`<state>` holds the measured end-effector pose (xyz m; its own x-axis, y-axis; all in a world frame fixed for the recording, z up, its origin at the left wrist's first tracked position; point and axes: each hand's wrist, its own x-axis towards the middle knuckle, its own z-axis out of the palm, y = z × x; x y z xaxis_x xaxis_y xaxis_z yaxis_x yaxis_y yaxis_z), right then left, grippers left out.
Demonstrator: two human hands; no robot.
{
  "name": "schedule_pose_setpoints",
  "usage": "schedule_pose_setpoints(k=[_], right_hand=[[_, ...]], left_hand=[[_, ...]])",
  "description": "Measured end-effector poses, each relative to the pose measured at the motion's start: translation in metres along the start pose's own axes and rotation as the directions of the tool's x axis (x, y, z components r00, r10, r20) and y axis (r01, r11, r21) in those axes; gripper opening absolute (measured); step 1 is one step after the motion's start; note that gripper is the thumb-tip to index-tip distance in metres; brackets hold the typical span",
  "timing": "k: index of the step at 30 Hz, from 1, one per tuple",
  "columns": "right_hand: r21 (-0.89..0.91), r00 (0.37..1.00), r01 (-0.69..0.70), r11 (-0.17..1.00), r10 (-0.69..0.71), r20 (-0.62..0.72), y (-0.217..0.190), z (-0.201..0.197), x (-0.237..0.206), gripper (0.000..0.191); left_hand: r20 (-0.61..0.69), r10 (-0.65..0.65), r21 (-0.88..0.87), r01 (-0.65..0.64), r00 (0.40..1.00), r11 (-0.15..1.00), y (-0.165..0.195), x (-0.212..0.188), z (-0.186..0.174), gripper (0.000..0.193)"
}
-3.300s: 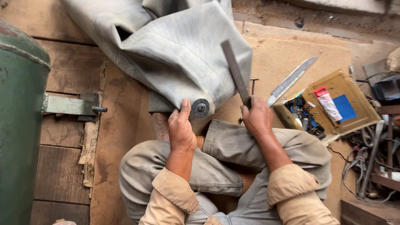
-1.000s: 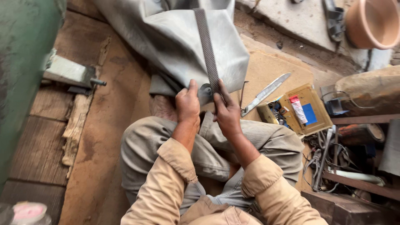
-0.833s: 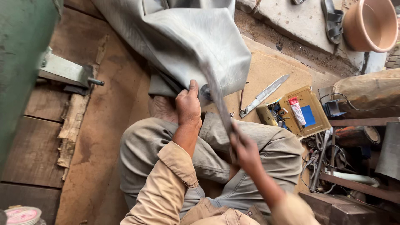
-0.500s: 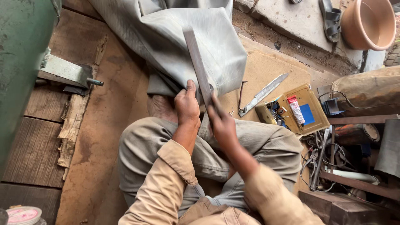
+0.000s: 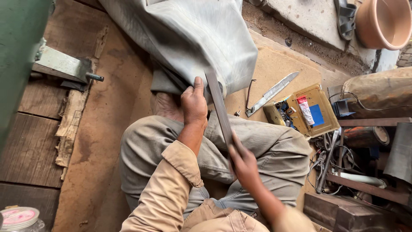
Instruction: The person scrapes a rubber surface using a file and uses a knife to work on a circular valve area of a large inflatable tube while sitting on the ground.
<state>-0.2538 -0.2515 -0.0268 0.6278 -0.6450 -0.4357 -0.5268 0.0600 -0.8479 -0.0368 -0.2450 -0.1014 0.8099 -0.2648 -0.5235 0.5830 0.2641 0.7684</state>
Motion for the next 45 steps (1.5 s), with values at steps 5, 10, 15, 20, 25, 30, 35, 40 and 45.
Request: schedule_pose_setpoints(k=[5, 10, 15, 20, 25, 30, 35, 40, 45], right_hand=[[0.064, 0.984, 0.178, 0.982, -0.176, -0.027, -0.042, 0.033, 0.117, 0.051], [0.105, 0.980, 0.195, 0.975, -0.191, -0.047, -0.040, 0.011, 0.102, 0.052], [0.063, 0.995, -0.050, 0.997, 0.044, 0.094, 0.002, -0.029, -0.008, 0.055], [-0.192, 0.994, 0.109, 0.975, -0.103, 0.041, -0.002, 0.006, 0.021, 0.053], [0.031, 0.965, 0.261, 0.965, -0.260, -0.027, -0.038, 0.036, 0.117, 0.052], [-0.042, 0.942, 0.335, 0.941, -0.335, 0.017, -0.030, -0.008, 0.083, 0.049], [0.063, 0.988, -0.133, 0.989, 0.127, 0.082, 0.009, -0.034, -0.008, 0.055], [-0.111, 0.824, 0.566, 0.817, -0.561, 0.079, -0.005, 0.011, 0.060, 0.043], [0.233, 0.984, 0.181, 0.956, -0.177, -0.038, -0.041, 0.024, 0.132, 0.054]], left_hand=[[0.032, 0.052, 0.017, -0.052, 0.998, 0.998, 0.003, -0.001, -0.001, 0.045], [0.001, 0.155, -0.007, -0.155, 0.988, 0.988, 0.005, -0.001, -0.001, 0.032], [-0.004, 0.007, -0.087, -0.007, 1.000, 0.996, 0.000, -0.003, 0.000, 0.042], [-0.040, 0.027, -0.122, -0.032, 0.999, 0.992, 0.002, -0.006, 0.000, 0.045], [-0.036, 0.129, 0.040, -0.128, 0.991, 0.991, 0.005, -0.005, 0.001, 0.043], [-0.018, 0.089, -0.165, -0.091, 0.996, 0.982, -0.001, -0.003, 0.001, 0.039], [-0.008, 0.061, -0.202, -0.062, 0.998, 0.977, -0.009, 0.001, 0.001, 0.038], [0.033, 0.084, -0.093, -0.080, 0.996, 0.992, -0.006, 0.001, 0.000, 0.046], [0.008, 0.115, 0.155, -0.115, 0.993, 0.981, 0.002, 0.000, -0.003, 0.045]])
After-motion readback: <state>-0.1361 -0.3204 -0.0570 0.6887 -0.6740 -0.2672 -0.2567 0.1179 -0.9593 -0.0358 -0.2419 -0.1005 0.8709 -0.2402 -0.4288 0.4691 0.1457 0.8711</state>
